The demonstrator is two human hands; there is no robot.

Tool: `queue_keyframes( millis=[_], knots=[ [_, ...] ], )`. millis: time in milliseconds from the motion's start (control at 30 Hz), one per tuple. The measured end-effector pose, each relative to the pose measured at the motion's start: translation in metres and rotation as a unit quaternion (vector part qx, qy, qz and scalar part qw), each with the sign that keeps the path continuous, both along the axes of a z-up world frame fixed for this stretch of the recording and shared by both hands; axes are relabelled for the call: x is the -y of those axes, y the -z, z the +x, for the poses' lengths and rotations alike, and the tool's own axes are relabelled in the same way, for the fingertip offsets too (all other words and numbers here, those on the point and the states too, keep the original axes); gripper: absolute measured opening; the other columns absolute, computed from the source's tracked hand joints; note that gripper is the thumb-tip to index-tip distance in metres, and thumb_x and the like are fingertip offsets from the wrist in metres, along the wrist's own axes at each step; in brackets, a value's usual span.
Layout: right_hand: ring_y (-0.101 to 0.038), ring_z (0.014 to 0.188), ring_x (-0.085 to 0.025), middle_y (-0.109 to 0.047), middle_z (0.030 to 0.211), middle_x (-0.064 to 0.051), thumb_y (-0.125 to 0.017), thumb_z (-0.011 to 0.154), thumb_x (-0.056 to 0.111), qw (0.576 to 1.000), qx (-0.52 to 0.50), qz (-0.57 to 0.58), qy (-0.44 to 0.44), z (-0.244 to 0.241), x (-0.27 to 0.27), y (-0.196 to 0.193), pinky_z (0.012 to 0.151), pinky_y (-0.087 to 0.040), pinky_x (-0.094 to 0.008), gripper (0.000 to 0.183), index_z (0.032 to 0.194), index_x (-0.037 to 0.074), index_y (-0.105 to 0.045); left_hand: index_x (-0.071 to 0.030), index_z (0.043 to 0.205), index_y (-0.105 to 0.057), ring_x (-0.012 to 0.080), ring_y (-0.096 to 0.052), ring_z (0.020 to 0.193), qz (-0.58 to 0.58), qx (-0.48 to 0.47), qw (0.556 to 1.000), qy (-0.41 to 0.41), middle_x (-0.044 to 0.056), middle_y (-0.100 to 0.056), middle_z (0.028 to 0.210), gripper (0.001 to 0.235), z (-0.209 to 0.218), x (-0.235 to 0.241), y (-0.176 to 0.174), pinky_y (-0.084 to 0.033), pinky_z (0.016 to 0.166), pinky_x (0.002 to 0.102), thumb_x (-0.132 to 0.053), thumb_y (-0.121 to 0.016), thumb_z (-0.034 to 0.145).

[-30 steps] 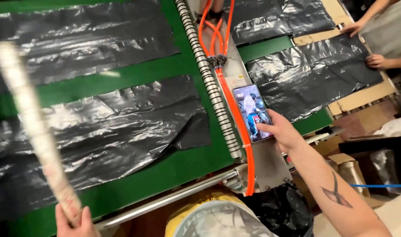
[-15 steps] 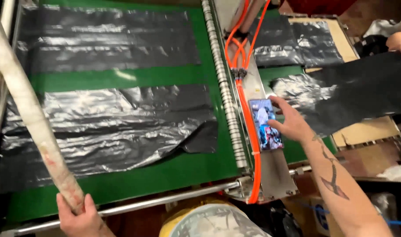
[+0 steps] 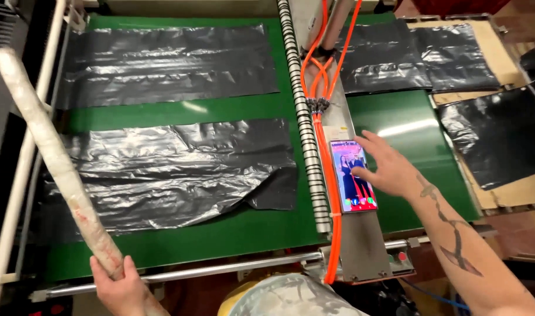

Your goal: Using a long stick to guide and flatten plastic bags on a moving conveyor belt to prevent bunching

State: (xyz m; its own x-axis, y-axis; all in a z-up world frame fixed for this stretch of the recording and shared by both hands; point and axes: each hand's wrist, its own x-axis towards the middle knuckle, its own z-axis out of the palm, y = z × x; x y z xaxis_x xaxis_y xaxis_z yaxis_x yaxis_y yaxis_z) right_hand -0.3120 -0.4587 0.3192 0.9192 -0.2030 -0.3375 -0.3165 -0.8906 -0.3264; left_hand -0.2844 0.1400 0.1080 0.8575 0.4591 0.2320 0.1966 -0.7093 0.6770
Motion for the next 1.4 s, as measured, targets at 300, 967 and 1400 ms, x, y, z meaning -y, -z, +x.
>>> queue_keyframes(
  millis=[300,967,1400],
  knots=[
    [-0.039,0.149,-0.032,-0.037,0.164,-0.013,-0.056,0.076,0.072,0.978,0.188,0.080,-0.040,-0.049,0.015,0.041,0.109,-0.043,-0.055,0.093,0.145,0.011,-0.049,-0.007,0.150,-0.052,0.0388,-0.059,0.118,-0.053,-0.083,0.994,0.056,0.019,-0.064,0.132,0.065,0.093,0.031,-0.059,-0.042,0.095,0.048,-0.027,-0.072,0.092],
    [-0.057,0.130,-0.037,-0.048,0.156,-0.018,-0.053,0.065,0.090,0.953,0.282,0.079,-0.075,-0.052,0.022,0.072,0.108,-0.047,-0.048,0.104,0.135,0.013,-0.057,-0.007,0.155,-0.044,0.0504,-0.050,0.132,-0.245,-0.205,0.902,0.292,0.034,-0.054,0.142,0.081,0.158,0.250,-0.008,-0.043,0.110,0.058,-0.038,-0.078,0.089],
    [-0.048,0.143,-0.047,-0.045,0.152,-0.032,-0.039,0.084,0.081,0.920,0.377,0.100,0.027,-0.092,-0.037,0.065,0.115,-0.044,-0.057,0.096,0.140,0.002,-0.045,0.011,0.154,-0.043,0.0449,-0.049,0.134,-0.008,-0.091,0.993,0.069,0.032,-0.052,0.148,0.070,0.012,0.033,-0.018,-0.037,0.108,0.051,-0.012,-0.070,0.094]
  ],
)
